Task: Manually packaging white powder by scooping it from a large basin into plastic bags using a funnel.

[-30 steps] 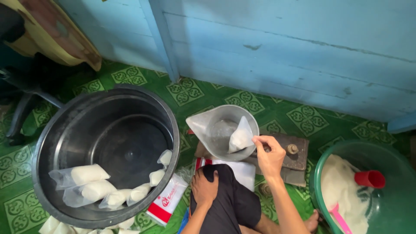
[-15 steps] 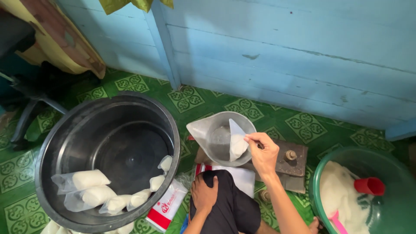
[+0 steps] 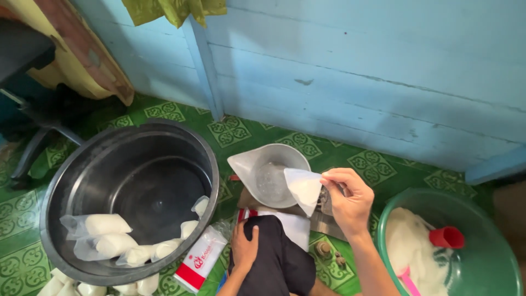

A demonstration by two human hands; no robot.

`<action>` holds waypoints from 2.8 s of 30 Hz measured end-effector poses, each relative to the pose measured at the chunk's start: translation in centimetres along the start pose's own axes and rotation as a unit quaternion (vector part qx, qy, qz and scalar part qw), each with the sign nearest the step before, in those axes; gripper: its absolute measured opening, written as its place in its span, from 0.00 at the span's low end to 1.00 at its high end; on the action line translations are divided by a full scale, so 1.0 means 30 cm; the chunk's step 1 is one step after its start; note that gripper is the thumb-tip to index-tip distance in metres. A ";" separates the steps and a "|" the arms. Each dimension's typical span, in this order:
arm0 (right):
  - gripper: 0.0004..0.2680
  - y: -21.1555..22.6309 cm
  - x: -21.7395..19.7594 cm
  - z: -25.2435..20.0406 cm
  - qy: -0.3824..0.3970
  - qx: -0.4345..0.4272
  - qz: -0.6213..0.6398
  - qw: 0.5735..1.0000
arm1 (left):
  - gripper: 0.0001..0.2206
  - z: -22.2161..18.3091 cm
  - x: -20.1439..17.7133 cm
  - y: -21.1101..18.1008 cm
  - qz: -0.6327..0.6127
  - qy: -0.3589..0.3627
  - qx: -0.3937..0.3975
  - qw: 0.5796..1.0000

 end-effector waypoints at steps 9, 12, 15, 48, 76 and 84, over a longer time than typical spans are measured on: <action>0.07 0.148 -0.127 -0.108 0.060 -0.021 0.042 0.997 | 0.14 -0.275 -0.142 -0.284 -0.145 -0.107 0.220 0.959; 0.07 0.168 -0.170 -0.154 0.061 -0.015 0.073 0.995 | 0.19 -0.344 -0.173 -0.412 -0.221 -0.053 0.279 0.933; 0.08 0.192 -0.199 -0.180 0.083 -0.015 0.116 0.990 | 0.28 -0.382 -0.247 -0.584 -0.251 0.016 0.363 0.897; 0.17 0.384 -0.253 -0.121 0.157 0.011 0.116 0.981 | 0.30 -0.428 -0.383 -0.965 -0.249 0.277 0.428 0.823; 0.06 0.542 -0.228 -0.124 0.255 -0.144 -0.318 0.902 | 0.30 -0.373 -0.350 -0.899 -0.217 0.260 0.415 0.844; 0.03 0.349 -0.333 -0.114 0.201 -0.064 0.044 0.976 | 0.32 -0.342 -0.343 -0.903 -0.252 0.249 0.402 0.844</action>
Point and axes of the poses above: each hand's wrist, its own z-axis towards the middle knuckle, its own x-axis out of the palm, y = z × x, the point moved 4 cm from there along z, towards the middle knuckle, and after that the axes turned 9 degrees about y, right-handed, at the moved point
